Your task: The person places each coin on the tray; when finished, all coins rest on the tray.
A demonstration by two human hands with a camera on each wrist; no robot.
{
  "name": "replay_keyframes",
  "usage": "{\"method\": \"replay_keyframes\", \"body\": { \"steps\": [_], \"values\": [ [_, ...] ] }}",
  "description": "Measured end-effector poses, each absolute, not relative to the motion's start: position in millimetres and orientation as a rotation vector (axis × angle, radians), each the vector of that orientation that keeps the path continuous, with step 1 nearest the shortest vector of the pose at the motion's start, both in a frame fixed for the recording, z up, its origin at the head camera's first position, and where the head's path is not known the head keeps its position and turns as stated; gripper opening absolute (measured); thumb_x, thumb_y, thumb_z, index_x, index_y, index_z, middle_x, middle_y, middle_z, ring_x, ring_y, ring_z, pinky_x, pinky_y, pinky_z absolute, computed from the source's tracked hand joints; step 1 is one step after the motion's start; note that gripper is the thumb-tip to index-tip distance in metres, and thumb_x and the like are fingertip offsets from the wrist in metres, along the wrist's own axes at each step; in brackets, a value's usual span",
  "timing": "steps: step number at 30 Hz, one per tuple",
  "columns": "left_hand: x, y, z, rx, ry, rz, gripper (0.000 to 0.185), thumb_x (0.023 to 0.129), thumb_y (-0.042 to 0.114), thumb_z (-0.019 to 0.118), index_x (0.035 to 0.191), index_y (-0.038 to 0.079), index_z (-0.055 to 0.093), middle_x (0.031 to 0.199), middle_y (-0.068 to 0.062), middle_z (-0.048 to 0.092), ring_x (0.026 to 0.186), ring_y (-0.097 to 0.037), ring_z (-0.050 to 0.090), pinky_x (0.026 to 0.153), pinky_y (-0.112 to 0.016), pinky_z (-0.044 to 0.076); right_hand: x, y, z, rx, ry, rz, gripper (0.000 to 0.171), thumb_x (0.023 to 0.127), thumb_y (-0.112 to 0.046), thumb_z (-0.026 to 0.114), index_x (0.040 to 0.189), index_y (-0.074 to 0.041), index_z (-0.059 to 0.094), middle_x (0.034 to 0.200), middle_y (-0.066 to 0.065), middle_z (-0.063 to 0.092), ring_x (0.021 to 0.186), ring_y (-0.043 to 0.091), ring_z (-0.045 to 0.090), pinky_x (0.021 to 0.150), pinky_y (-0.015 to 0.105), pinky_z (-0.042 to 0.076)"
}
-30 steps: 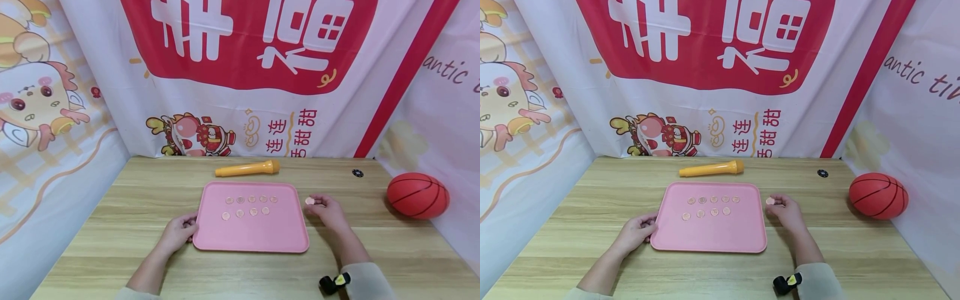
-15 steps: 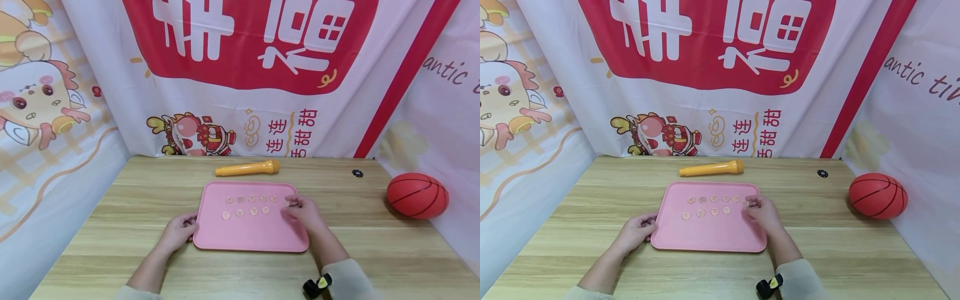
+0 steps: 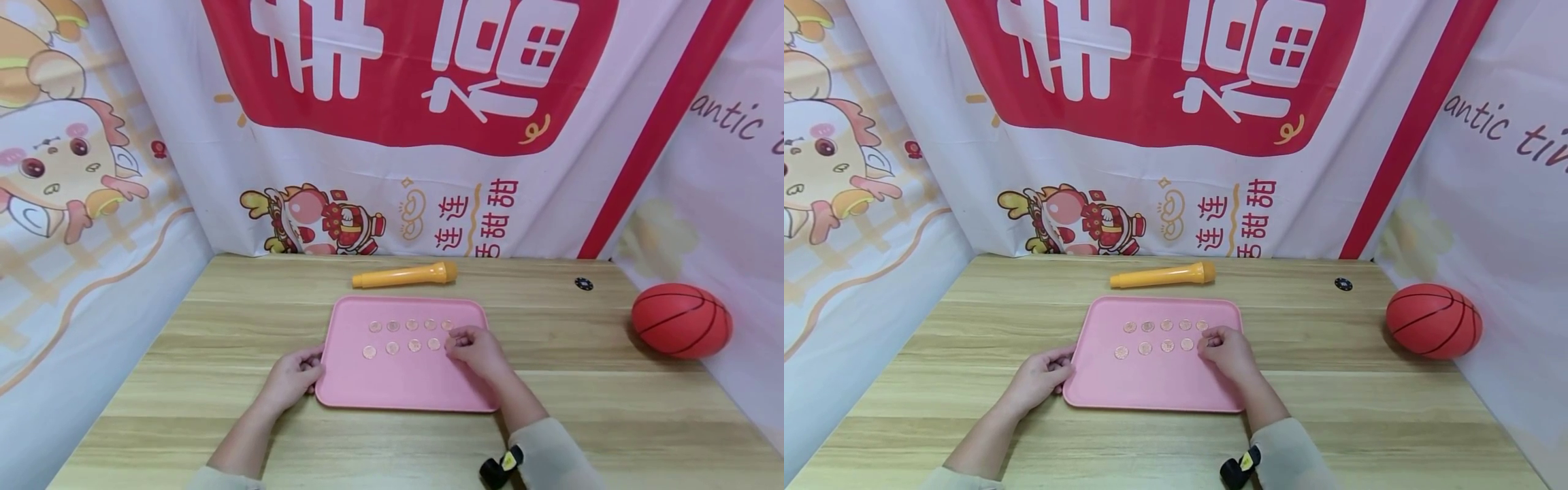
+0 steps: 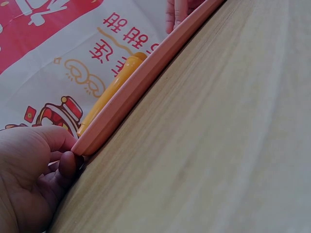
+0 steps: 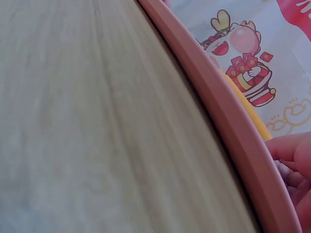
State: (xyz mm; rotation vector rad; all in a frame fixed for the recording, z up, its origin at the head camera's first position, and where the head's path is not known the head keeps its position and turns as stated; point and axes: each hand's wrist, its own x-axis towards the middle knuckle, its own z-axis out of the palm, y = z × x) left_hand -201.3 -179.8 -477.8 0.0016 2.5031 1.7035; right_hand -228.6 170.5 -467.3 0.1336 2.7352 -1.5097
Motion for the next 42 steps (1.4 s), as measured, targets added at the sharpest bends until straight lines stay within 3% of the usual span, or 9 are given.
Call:
{"method": "replay_keyframes", "body": {
  "steps": [5, 23, 32, 37, 40, 42],
  "values": [
    [-201, -180, -478, -0.008, 2.506, 1.7, 0.047, 0.086, 0.001, 0.062, 0.132, -0.008, 0.056, 0.088, -0.009, 0.06, 0.062, -0.008, 0.053, 0.052, -0.02, 0.05, -229, 169, -469, 0.146, 2.748, -1.507, 0.026, 0.077, -0.004, 0.075, 0.102, 0.002, 0.07, 0.089, 0.01, 0.067, 0.081, 0.015, 0.06, 0.073, 0.024, 0.053],
    [-200, -180, -478, 0.0, 2.504, 1.698, 0.047, 0.086, 0.002, 0.062, 0.132, -0.007, 0.057, 0.089, -0.009, 0.06, 0.062, -0.008, 0.053, 0.052, -0.02, 0.049, -227, 168, -465, 0.195, 2.801, -1.32, 0.025, 0.08, -0.007, 0.073, 0.104, 0.001, 0.07, 0.095, 0.011, 0.068, 0.089, 0.02, 0.061, 0.086, 0.039, 0.053],
    [-202, -182, -479, -0.003, 2.505, 1.688, 0.047, 0.087, 0.002, 0.062, 0.132, -0.007, 0.056, 0.09, -0.01, 0.061, 0.062, -0.008, 0.054, 0.052, -0.02, 0.05, -226, 168, -466, 0.191, 2.777, -1.39, 0.028, 0.081, -0.01, 0.072, 0.106, 0.001, 0.068, 0.099, 0.013, 0.068, 0.09, 0.021, 0.061, 0.085, 0.037, 0.054],
    [-204, -186, -469, -0.021, 2.568, 1.597, 0.042, 0.095, 0.011, 0.056, 0.133, -0.005, 0.055, 0.086, -0.011, 0.063, 0.062, -0.012, 0.056, 0.054, -0.024, 0.052, -230, 175, -459, 0.147, 2.762, -1.476, 0.035, 0.09, -0.016, 0.065, 0.121, 0.001, 0.06, 0.112, 0.018, 0.061, 0.092, 0.024, 0.06, 0.076, 0.034, 0.056],
    [-211, -191, -456, 0.031, 2.736, 1.429, 0.04, 0.1, 0.018, 0.049, 0.135, -0.003, 0.055, 0.089, -0.015, 0.065, 0.069, -0.018, 0.059, 0.063, -0.031, 0.055, -234, 183, -451, 0.082, 2.864, -1.379, 0.042, 0.096, -0.022, 0.058, 0.133, -0.001, 0.053, 0.129, 0.024, 0.053, 0.11, 0.037, 0.057, 0.094, 0.049, 0.053],
    [-221, -194, -446, 0.145, 2.89, 1.287, 0.041, 0.102, 0.018, 0.044, 0.136, -0.004, 0.053, 0.102, -0.022, 0.067, 0.084, -0.03, 0.064, 0.08, -0.042, 0.057, -237, 190, -446, 0.022, 2.991, -1.195, 0.047, 0.099, -0.026, 0.053, 0.14, -0.003, 0.048, 0.144, 0.026, 0.042, 0.129, 0.044, 0.046, 0.108, 0.058, 0.04]
  ]
}}
